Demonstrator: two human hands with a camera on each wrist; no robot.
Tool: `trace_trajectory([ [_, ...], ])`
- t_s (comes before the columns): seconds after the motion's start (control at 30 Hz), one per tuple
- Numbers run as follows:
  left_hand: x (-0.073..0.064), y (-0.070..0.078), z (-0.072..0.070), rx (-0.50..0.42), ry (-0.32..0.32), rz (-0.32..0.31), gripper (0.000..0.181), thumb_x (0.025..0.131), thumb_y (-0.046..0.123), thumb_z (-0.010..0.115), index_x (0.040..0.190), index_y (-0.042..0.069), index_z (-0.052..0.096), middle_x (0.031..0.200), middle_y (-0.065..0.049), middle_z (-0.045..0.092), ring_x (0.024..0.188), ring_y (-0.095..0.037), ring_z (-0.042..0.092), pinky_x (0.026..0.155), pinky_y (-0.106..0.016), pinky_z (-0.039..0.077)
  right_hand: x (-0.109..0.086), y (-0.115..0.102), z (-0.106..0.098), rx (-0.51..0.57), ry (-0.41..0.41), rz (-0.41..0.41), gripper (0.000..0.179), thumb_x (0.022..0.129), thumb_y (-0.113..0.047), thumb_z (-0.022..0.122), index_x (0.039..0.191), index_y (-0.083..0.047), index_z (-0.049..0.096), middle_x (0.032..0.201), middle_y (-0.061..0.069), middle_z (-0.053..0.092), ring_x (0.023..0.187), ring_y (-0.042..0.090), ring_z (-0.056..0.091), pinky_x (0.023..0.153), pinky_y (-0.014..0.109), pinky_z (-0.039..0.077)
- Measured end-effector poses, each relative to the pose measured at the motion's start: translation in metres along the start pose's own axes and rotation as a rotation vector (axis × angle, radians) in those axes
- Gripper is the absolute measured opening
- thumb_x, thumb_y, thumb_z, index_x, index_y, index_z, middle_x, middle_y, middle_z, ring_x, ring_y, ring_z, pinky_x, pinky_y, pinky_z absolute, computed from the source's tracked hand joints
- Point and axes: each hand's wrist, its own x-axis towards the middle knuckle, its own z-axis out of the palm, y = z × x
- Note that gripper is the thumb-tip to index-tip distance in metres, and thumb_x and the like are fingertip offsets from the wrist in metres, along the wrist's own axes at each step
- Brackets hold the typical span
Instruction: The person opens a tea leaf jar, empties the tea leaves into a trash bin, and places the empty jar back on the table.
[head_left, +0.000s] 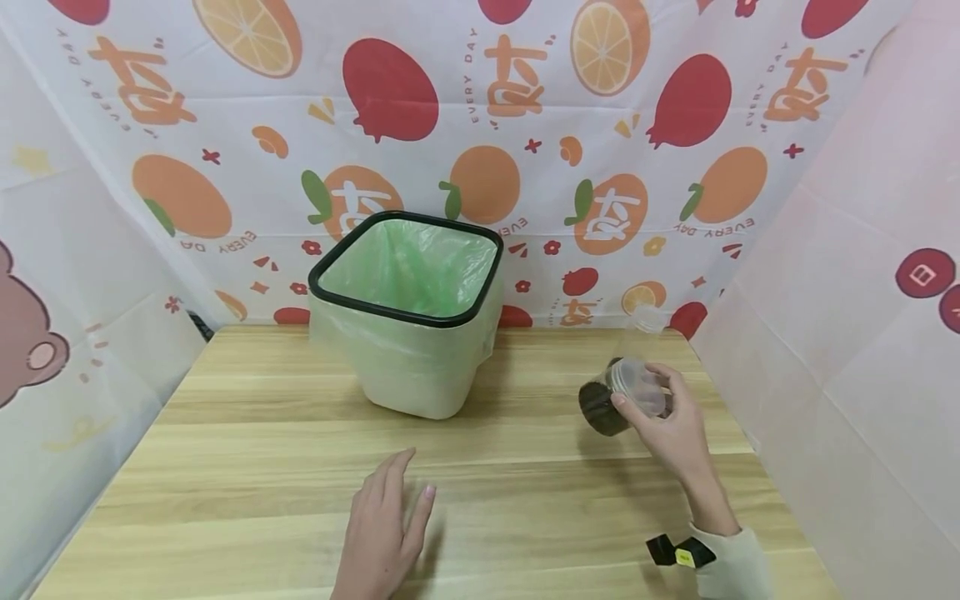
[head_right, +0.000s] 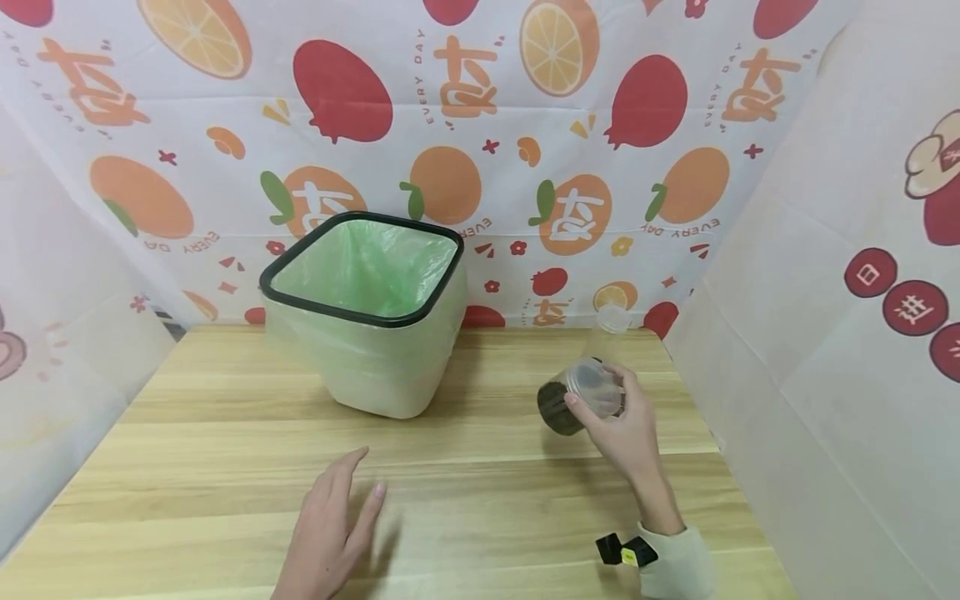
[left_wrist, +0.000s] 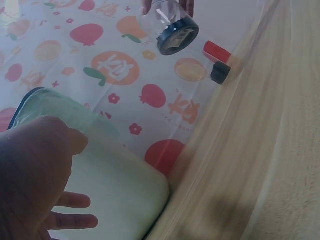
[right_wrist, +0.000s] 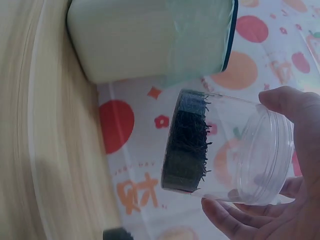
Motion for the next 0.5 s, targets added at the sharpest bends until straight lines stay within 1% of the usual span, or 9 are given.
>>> trace_trajectory([
  [0.13,0.001,0.001,-0.002,-0.03,-0.009,-0.013,0.053,0.096,0.024,0.068,0.142,0.004,0.051,0.136,-0.02,0.061,0.125,-0.039,0.058,0.101,-0.06,0.046,-0.001,-0.007,0.004,0.03,-0.026,-0.031,0.068,0.087,-0.036,0.08,0.145,-0.018,0.049,0.131,0.014,0.06,0.095,0.023,0.065,0.068,0.024,0.056],
  [0.27,0.003,0.002,-0.004,-0.059,-0.015,-0.022,0.053,0.097,0.025,0.068,0.143,0.004,0.05,0.138,-0.018,0.061,0.128,-0.037,0.057,0.105,-0.057,0.045,-0.001,-0.016,0.008,0.073,-0.055,-0.059,0.067,0.088,-0.033,0.08,0.145,-0.018,0.049,0.131,0.013,0.06,0.096,0.023,0.066,0.069,0.025,0.057],
  [0.4,0.006,0.003,-0.007,-0.073,-0.015,-0.032,0.054,0.097,0.026,0.067,0.143,0.005,0.049,0.14,-0.017,0.06,0.13,-0.036,0.056,0.107,-0.055,0.044,-0.001,-0.025,0.012,0.124,-0.089,-0.068,0.065,0.088,-0.032,0.08,0.144,-0.02,0.049,0.132,0.011,0.058,0.1,0.024,0.066,0.071,0.026,0.058],
  [0.5,0.008,0.004,-0.008,-0.087,-0.018,-0.043,0.054,0.098,0.027,0.066,0.144,0.005,0.049,0.141,-0.018,0.059,0.132,-0.036,0.054,0.108,-0.055,0.044,-0.002,-0.031,0.015,0.158,-0.11,-0.069,0.065,0.089,-0.029,0.079,0.145,-0.021,0.048,0.132,0.011,0.057,0.102,0.026,0.066,0.073,0.026,0.058],
])
